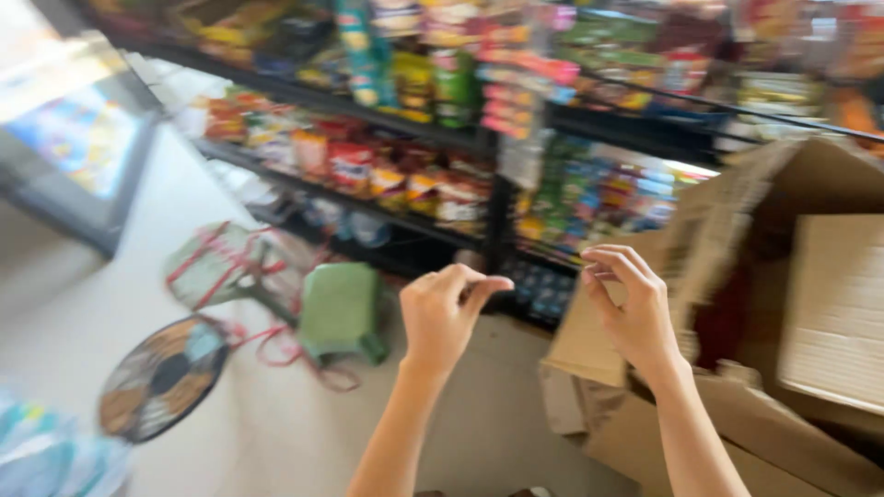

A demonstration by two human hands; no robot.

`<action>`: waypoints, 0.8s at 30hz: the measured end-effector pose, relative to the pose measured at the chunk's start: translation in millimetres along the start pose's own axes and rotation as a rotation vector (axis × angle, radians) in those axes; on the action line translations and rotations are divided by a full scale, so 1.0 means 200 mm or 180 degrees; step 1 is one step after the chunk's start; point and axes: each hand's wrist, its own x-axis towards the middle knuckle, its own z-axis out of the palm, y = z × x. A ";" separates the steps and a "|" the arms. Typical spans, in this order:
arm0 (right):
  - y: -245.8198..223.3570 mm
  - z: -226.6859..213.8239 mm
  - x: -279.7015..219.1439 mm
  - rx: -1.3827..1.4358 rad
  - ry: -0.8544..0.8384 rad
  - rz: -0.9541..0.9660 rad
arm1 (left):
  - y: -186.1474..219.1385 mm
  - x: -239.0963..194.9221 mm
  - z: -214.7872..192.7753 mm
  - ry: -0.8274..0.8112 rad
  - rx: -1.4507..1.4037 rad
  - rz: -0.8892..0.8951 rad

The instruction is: The person organizes items in a store aisle, starting by placing pink plastic ribbons into a cardboard box. They then arrange various snack packages, including chips and candies, on metal shelves, ensuring they are neatly aligned and facing forward.

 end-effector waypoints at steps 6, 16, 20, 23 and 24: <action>-0.41 0.83 -0.01 0.0717 -0.0383 -0.0140 | -0.27 -0.23 -0.75 0.0213 0.1026 -0.0826; -0.52 1.57 -0.04 0.1261 -0.0930 0.0524 | -0.82 -0.50 -1.55 0.0197 0.1790 -0.2469; -0.38 1.84 -0.05 0.1132 -0.1233 0.0871 | -1.17 -0.53 -1.39 0.0049 0.1482 -0.2849; -0.21 2.09 0.04 0.1016 -0.1174 0.1328 | -1.42 -0.52 -1.27 0.0108 0.1398 -0.3174; -0.15 2.18 0.10 0.1007 -0.1161 0.1630 | -1.50 -0.52 -1.23 0.0256 0.1373 -0.3290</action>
